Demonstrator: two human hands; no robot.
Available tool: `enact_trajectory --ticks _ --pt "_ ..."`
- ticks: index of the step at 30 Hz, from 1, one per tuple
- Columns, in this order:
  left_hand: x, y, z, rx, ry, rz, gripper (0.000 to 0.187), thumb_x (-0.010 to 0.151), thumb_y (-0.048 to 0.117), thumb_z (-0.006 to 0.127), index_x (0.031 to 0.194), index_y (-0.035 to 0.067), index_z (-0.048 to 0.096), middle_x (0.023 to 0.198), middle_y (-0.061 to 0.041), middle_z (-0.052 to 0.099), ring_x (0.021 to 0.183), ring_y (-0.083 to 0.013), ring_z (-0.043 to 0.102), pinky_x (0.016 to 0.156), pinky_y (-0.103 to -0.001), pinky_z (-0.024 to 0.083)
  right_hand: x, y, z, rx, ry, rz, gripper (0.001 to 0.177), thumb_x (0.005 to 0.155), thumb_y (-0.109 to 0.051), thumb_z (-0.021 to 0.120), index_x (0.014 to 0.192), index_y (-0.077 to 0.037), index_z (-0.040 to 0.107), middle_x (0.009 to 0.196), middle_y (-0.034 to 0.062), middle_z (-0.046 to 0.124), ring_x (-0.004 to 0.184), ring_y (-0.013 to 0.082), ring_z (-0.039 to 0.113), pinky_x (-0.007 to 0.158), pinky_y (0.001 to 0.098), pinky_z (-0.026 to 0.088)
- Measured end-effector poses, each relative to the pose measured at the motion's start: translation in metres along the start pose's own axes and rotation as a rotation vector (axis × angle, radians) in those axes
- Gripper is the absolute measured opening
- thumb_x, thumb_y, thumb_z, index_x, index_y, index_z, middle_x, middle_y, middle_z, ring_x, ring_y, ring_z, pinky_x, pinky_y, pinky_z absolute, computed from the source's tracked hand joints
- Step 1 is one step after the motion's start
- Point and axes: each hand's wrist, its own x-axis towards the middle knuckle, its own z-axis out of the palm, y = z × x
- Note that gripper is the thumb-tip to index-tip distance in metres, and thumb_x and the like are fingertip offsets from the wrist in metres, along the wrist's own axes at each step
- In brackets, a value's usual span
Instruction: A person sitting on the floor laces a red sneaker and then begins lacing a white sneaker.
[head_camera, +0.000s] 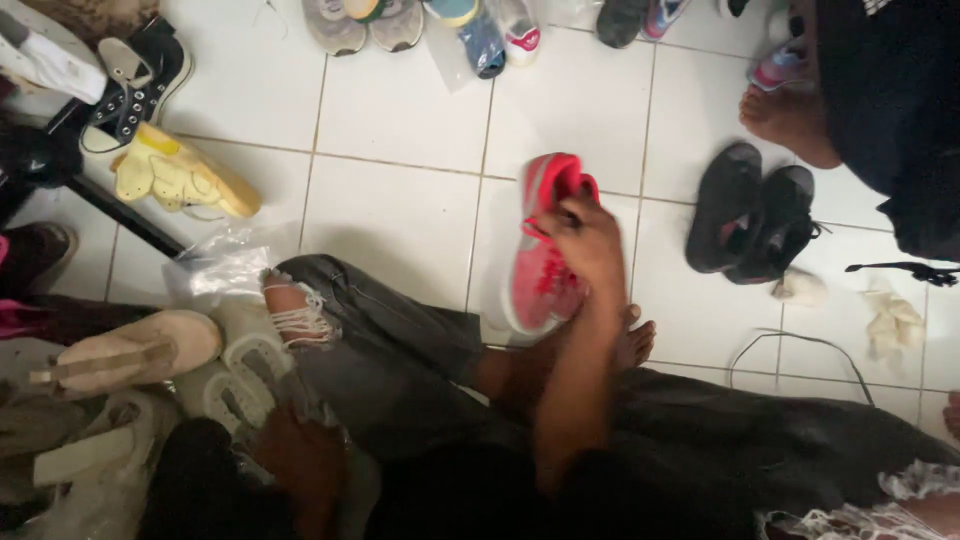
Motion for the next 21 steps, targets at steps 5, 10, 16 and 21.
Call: enact_trajectory --ticks 5,10,16,21 --pt "-0.041 -0.056 0.081 0.198 0.108 0.123 0.056 0.083 0.034 0.057 0.128 0.001 0.066 0.114 -0.021 0.069 0.098 -0.0407 0.066 0.083 -0.051 0.050 0.017 0.044 -0.064 -0.243 0.171 -0.213 0.034 0.081 -0.029 0.076 0.066 -0.008 0.054 0.070 0.0086 0.056 0.067 0.0238 0.053 0.069 0.0400 0.042" --pt "-0.050 -0.061 0.108 0.365 0.206 0.157 0.059 0.099 0.042 0.049 0.143 0.005 0.064 0.134 -0.016 0.070 0.120 -0.0325 0.069 0.100 -0.044 0.055 0.072 0.120 -0.060 -0.300 0.276 -0.048 0.046 0.077 -0.040 0.081 0.062 -0.012 0.047 0.062 -0.0014 0.045 0.059 0.0076 0.044 0.056 0.0293 0.036" --pt "-0.061 -0.016 0.063 0.366 0.375 0.231 0.056 0.111 0.041 0.032 0.146 0.006 0.060 0.141 -0.014 0.068 0.130 -0.0309 0.065 0.106 -0.046 0.049 0.121 0.142 -0.028 -0.719 0.016 0.204 0.082 0.089 -0.080 0.032 0.128 -0.016 0.067 0.125 0.0212 0.064 0.121 0.0399 0.055 0.106 0.0488 0.030" --pt "-0.050 -0.032 0.080 0.271 0.161 0.129 0.060 0.093 0.045 0.046 0.132 0.002 0.064 0.128 -0.018 0.072 0.120 -0.0359 0.068 0.087 -0.054 0.050 0.119 0.160 -0.037 -0.489 0.094 0.033 0.053 0.084 -0.059 0.063 0.063 -0.010 0.066 0.072 0.0141 0.063 0.070 0.0336 0.065 0.075 0.0462 0.041"
